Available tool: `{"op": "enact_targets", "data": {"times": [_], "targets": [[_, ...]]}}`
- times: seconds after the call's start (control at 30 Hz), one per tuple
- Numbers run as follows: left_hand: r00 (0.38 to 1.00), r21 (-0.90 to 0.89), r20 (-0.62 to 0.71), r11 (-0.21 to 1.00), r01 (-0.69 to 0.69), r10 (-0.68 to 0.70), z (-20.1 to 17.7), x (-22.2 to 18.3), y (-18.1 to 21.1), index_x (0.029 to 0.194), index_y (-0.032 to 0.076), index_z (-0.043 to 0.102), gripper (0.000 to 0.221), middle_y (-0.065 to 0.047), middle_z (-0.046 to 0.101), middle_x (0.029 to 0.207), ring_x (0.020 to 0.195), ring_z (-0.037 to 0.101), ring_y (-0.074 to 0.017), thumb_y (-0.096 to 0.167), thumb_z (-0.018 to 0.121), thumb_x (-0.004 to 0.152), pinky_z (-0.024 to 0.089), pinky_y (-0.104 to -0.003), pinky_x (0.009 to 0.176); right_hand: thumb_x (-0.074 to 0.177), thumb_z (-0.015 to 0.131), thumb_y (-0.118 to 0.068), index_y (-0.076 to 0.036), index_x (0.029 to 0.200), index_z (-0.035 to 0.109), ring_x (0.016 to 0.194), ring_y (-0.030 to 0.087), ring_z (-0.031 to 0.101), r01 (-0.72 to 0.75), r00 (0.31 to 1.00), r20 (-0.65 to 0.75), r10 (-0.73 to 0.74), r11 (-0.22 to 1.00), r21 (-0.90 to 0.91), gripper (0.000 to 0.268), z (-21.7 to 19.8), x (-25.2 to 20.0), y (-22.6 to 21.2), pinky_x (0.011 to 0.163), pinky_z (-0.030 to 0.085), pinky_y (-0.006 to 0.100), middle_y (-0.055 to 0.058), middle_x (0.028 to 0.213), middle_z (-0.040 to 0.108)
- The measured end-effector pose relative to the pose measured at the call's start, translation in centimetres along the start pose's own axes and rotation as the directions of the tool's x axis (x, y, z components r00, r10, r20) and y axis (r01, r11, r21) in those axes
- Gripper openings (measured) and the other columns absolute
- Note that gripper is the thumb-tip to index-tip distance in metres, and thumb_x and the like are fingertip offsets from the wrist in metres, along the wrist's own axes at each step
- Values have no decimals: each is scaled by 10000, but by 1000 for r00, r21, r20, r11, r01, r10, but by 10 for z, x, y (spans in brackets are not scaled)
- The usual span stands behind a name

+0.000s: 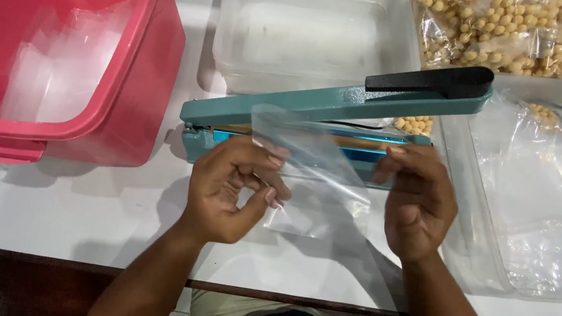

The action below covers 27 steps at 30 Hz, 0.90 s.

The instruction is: Sealing empty plastic bags using a manual impulse sealer on a tabletop.

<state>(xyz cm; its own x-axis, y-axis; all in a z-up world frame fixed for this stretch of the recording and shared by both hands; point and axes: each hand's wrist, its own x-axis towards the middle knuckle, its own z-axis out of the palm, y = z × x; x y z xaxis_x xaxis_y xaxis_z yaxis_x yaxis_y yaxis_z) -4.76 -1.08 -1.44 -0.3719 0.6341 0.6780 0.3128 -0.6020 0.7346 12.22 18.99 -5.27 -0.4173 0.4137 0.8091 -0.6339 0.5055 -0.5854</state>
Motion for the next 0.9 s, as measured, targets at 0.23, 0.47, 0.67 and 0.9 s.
{"op": "enact_targets", "data": {"times": [0.23, 0.47, 0.67, 0.9], "targets": [[993, 157, 44, 981, -115, 109, 1, 1, 7, 1129, -118, 645, 288, -227, 655, 1083, 710, 789, -284, -60, 688, 850, 703, -368, 564, 886, 757, -160, 164, 1239, 544, 786, 195, 674, -260, 965, 86, 247, 935, 243, 524, 0, -5, -1, 729, 572, 319, 163, 948, 585], [981, 180, 179, 983, 39, -72, -10, 6, 14, 1346, -33, 563, 482, -248, 552, 1366, 857, 774, -289, -2, 689, 881, 689, -390, 644, 793, 727, 128, 201, 1189, 575, 590, 198, 733, -376, 926, 143, 350, 895, 241, 430, 1, 6, -17, 509, 656, 321, 277, 1092, 674], [963, 133, 230, 985, 113, -142, -13, 8, 18, 1467, -20, 455, 636, -264, 447, 1469, 868, 763, -306, 11, 691, 877, 689, -406, 663, 792, 704, 150, 224, 1309, 503, 572, 155, 693, -378, 921, 180, 346, 905, 195, 559, 3, 17, -24, 516, 651, 291, 283, 1248, 614], [949, 105, 267, 984, 144, -167, -14, 8, 23, 1522, -22, 380, 739, -257, 378, 1515, 834, 757, -285, 27, 715, 865, 691, -389, 659, 776, 722, 126, 220, 1329, 485, 613, 173, 737, -355, 925, 225, 306, 907, 227, 609, 6, 20, -33, 537, 667, 278, 304, 1360, 552]]}}
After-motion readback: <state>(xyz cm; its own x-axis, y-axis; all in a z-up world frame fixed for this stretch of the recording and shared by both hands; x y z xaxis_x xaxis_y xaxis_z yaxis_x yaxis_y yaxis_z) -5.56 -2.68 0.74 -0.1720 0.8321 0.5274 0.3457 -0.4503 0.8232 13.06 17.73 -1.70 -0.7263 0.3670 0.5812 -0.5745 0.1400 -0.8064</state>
